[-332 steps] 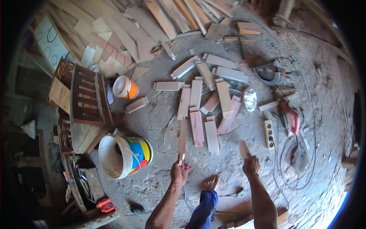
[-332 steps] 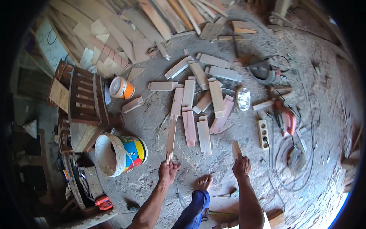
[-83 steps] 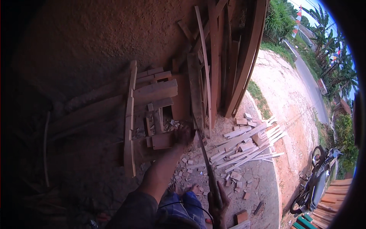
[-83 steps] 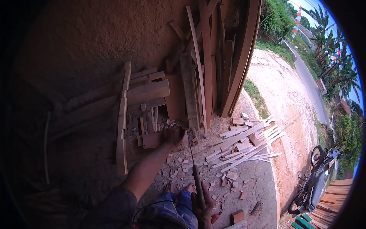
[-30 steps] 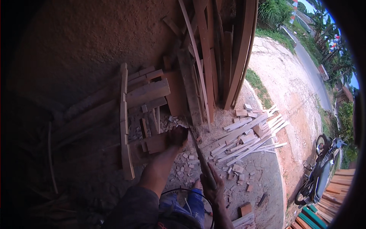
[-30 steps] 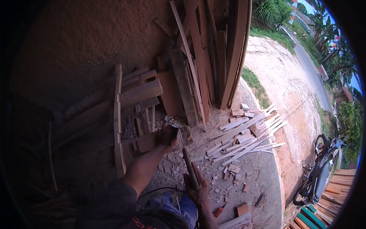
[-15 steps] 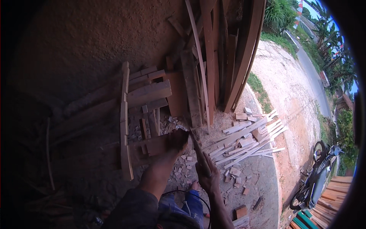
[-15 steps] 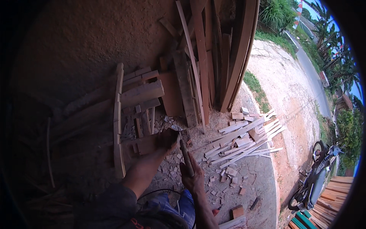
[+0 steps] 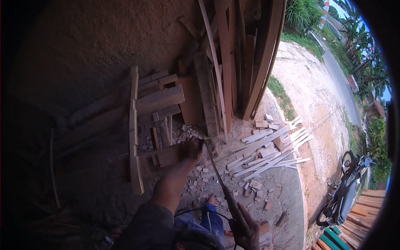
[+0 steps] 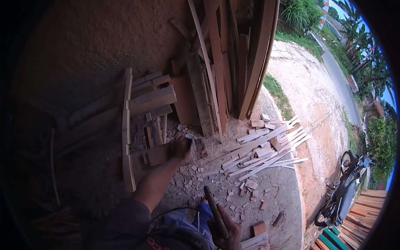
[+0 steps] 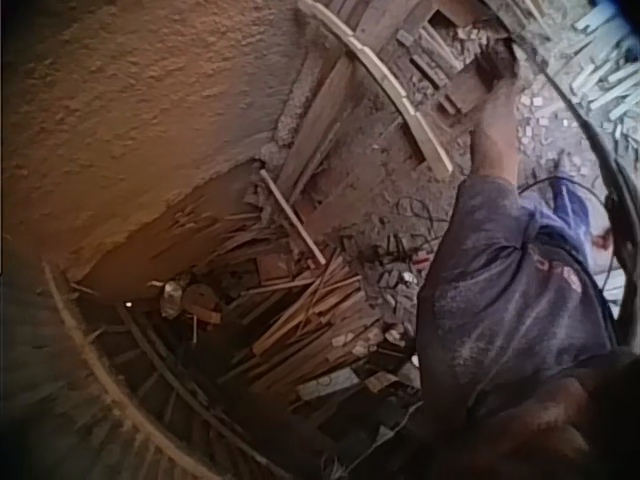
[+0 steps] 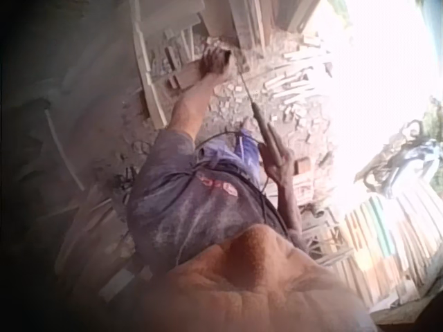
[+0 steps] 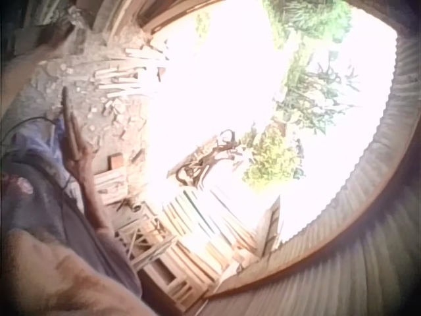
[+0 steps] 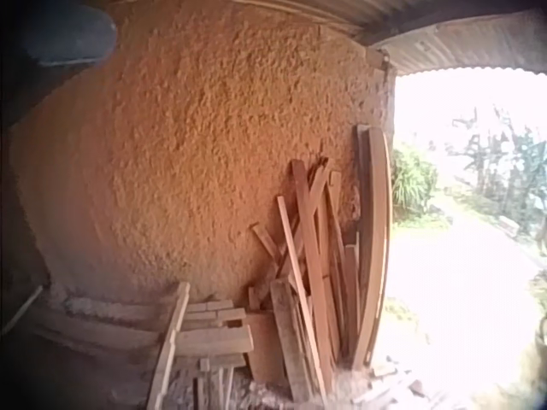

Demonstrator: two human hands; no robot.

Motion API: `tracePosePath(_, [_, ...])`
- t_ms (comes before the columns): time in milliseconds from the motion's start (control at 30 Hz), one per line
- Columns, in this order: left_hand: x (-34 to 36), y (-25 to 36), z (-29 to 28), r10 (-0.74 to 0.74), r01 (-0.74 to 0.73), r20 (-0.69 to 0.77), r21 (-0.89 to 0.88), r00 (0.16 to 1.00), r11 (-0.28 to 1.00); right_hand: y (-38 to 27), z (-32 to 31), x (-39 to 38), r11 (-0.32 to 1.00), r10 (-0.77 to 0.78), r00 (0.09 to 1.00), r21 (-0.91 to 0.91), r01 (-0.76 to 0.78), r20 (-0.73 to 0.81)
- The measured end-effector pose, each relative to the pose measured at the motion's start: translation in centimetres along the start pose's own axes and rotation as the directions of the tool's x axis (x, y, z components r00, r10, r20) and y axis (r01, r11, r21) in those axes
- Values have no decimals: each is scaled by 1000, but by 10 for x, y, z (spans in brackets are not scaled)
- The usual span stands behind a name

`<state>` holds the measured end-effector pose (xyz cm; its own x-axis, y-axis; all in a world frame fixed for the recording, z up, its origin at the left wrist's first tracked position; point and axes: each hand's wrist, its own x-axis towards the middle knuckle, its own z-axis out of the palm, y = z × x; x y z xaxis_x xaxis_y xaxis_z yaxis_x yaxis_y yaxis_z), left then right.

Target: The person carves a wooden piece using a hand tool.

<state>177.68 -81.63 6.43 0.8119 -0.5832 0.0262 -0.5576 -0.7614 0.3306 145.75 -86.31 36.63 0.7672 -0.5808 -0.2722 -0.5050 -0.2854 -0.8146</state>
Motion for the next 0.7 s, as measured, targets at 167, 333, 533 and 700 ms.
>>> tracePosePath(167, [-11,16,-19,11,-13,-15,-104,1000,995,19,3,-9,996,21,1000,89,-22,11])
tracePosePath(333, [-6,13,-24,109,-114,133,35,985,993,25,81,139,996,26,1000,91,-24,-14])
tracePosePath(533, [-12,0,-13,-58,72,120,-120,991,990,10,45,54,998,-34,999,-60,34,5])
tracePosePath(700, [-9,21,-22,27,-13,104,-132,994,991,21,22,28,987,-114,993,-115,113,-6])
